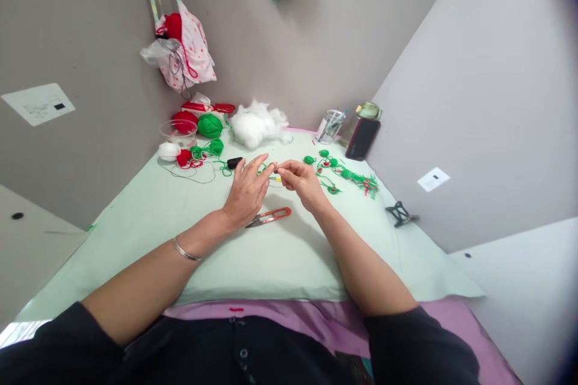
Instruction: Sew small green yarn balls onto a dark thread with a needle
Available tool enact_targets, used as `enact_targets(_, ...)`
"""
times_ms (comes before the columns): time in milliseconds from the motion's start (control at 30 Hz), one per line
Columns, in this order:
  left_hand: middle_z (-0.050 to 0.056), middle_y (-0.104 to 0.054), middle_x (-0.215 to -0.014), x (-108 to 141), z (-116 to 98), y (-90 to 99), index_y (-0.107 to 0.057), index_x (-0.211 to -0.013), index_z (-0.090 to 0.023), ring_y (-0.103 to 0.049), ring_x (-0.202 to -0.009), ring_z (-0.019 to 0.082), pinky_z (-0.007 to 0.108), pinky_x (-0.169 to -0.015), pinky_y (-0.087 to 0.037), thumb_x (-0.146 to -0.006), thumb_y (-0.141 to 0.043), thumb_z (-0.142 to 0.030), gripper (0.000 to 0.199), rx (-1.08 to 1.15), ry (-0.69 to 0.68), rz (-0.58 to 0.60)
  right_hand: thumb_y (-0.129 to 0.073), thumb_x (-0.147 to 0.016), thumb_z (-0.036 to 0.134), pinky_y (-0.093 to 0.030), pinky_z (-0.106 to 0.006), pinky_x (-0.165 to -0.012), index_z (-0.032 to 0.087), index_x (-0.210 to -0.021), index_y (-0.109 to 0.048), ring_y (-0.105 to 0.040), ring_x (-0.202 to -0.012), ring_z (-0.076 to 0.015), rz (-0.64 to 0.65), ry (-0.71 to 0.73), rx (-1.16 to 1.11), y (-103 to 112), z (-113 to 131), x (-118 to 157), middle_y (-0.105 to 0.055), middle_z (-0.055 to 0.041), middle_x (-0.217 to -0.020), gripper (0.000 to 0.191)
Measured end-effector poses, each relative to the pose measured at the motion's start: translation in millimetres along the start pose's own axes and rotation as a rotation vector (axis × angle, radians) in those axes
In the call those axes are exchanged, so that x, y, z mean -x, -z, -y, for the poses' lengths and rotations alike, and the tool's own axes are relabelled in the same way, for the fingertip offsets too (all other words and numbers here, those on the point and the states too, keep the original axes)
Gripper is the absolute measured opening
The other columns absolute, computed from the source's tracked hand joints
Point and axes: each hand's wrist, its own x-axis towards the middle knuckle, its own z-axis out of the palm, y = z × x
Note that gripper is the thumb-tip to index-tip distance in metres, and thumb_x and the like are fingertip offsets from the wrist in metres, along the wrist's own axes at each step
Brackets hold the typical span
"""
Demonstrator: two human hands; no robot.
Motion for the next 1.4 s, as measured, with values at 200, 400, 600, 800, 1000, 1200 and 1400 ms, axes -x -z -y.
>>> enact_targets(200, 0.017, -0.042, -0.153, -0.8, -2.0, 3.0, -0.049, -0.14, -0.018, -0.036, -0.144, 0.026, 0.055, -0.118, -0.021, -0.1, -0.03, -0.019, 0.044, 0.017, 0.009, 0.015, -0.071, -0.076, 0.043, -0.028, -0.023, -0.049, 0.016, -0.083, -0.067, -0.039, -0.05, -0.0082, 0.045, -0.003, -0.027, 2.7, 1.5, 1.0, -0.052, 0.0043, -0.054, 0.029)
enact_targets(400, 0.017, -0.042, -0.153, -3.5, -1.0, 4.5, -0.047, -0.143, -0.019, -0.035, -0.144, 0.026, 0.056, -0.117, -0.02, -0.1, -0.029, -0.018, 0.047, 0.031, 0.039, 0.043, -0.07, -0.077, 0.042, -0.03, -0.023, -0.05, 0.016, -0.082, -0.067, -0.042, -0.052, -0.0088, 0.07, 0.003, 0.003, -0.1, -0.9, 2.0, -0.052, 0.004, -0.056, 0.026)
enact_targets(600, 0.017, -0.041, -0.153, -3.6, 0.5, 3.2, -0.048, -0.142, -0.018, -0.034, -0.144, 0.026, 0.055, -0.117, -0.021, -0.099, -0.031, -0.017, 0.047, 0.02, 0.051, 0.056, -0.07, -0.077, 0.04, -0.03, -0.024, -0.051, 0.016, -0.081, -0.068, -0.041, -0.052, -0.0088, 0.044, 0.021, 0.034, -0.2, -0.8, 0.6, -0.052, 0.0037, -0.055, 0.025)
enact_targets(800, 0.016, -0.043, -0.152, -4.4, -1.2, 6.0, -0.049, -0.141, -0.02, -0.036, -0.143, 0.026, 0.055, -0.118, -0.021, -0.099, -0.03, -0.018, 0.046, 0.034, 0.064, 0.065, -0.071, -0.077, 0.041, -0.029, -0.024, -0.051, 0.016, -0.081, -0.068, -0.041, -0.053, -0.0091, 0.047, 0.013, 0.022, -1.1, 1.8, 2.5, -0.052, 0.0036, -0.056, 0.025)
enact_targets(1000, 0.014, -0.048, -0.149, -7.2, -1.9, 9.7, -0.057, -0.133, -0.02, -0.04, -0.141, 0.025, 0.053, -0.117, -0.024, -0.1, -0.031, -0.022, 0.042, 0.115, 0.086, 0.025, -0.071, -0.078, 0.039, -0.029, -0.024, -0.051, 0.017, -0.083, -0.07, -0.04, -0.052, -0.0085, 0.02, 0.054, -0.014, -3.6, -1.4, 2.5, -0.053, 0.0042, -0.056, 0.022)
enact_targets(1200, 0.01, -0.06, -0.136, -9.4, 1.2, 13.1, -0.068, -0.115, -0.022, -0.048, -0.133, 0.023, 0.044, -0.115, -0.031, -0.096, -0.046, -0.031, 0.03, 0.4, 0.254, -0.054, -0.07, -0.079, 0.038, -0.036, -0.025, -0.053, 0.018, -0.082, -0.07, -0.047, -0.056, -0.0098, -0.04, 0.115, 0.041, -5.1, 0.7, 3.6, -0.058, 0.0024, -0.062, 0.02)
enact_targets(1400, 0.009, -0.065, -0.125, -14.5, 4.3, 16.2, -0.071, -0.095, -0.02, -0.058, -0.121, 0.026, 0.04, -0.108, -0.038, -0.082, -0.068, -0.038, 0.022, 0.815, 0.566, -0.079, -0.066, -0.084, 0.036, -0.041, -0.026, -0.056, 0.018, -0.084, -0.07, -0.052, -0.059, -0.0117, -0.105, 0.219, 0.198, -8.7, -2.0, 7.0, -0.063, -0.0004, -0.07, 0.018)
